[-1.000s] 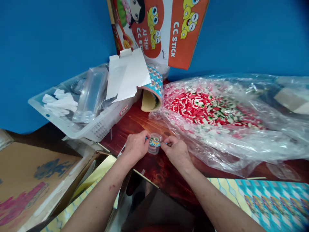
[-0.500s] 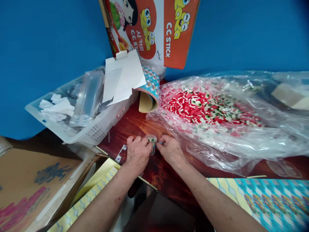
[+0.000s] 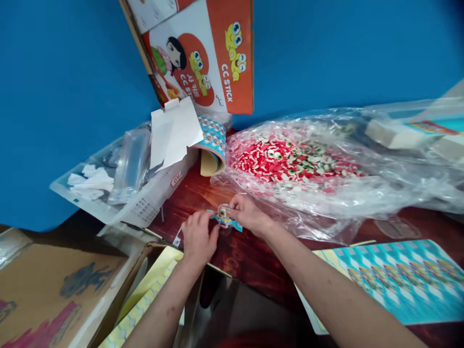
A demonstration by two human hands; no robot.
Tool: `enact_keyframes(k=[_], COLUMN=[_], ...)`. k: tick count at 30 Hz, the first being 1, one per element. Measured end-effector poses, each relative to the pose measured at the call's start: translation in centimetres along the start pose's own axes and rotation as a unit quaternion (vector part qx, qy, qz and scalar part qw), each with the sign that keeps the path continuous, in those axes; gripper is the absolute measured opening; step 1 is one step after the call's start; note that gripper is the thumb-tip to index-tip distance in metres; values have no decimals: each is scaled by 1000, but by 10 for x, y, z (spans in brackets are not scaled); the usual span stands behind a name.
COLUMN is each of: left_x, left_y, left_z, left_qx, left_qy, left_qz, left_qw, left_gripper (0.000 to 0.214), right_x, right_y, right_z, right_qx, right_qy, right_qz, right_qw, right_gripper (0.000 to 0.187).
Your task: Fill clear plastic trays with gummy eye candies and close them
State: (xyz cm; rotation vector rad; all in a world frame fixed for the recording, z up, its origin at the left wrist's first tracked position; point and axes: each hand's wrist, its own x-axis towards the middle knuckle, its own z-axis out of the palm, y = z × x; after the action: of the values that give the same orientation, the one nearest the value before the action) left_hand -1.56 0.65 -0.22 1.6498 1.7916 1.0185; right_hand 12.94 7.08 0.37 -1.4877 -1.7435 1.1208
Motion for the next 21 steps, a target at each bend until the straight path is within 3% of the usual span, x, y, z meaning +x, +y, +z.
enact_keyframes(k=[2,5,8,10,11,13,16,21], left_x=[-7,-26,-51,-68,-75,-89,-108,-137], left_y=[9,39,80,105,116,135,160,191], left_z=[7,26,46,58,64,77,94,109], left_qx=[-93,-222,-360,-407,-403,-361,-288,-248], left_qy=[-10,-135,-256,-297,-308,-320,-344,-361], left_qz=[-42,-79,-165,-238,-258,-256,-246,-188], left_qw=[995,962,882,830,822,838,859,879], left_gripper=[33,32,30,43,54,66,51,33], right_x=[-25,-74,-130,-167,-184,-215,-252,-301], right_y=[3,6,11,17,20,27,35,39], right_z=[-11,-34,-59,-72,-78,-88,-104,-129], right_qx=[77,169,296,360,369,362,297,208], right_qy=[14,44,110,182,222,299,396,423], right_qz=[-12,-26,-35,-33,-29,-24,-27,16], right_qw=[997,984,948,915,902,883,868,882], right_gripper=[10,15,22,23,22,19,20,33])
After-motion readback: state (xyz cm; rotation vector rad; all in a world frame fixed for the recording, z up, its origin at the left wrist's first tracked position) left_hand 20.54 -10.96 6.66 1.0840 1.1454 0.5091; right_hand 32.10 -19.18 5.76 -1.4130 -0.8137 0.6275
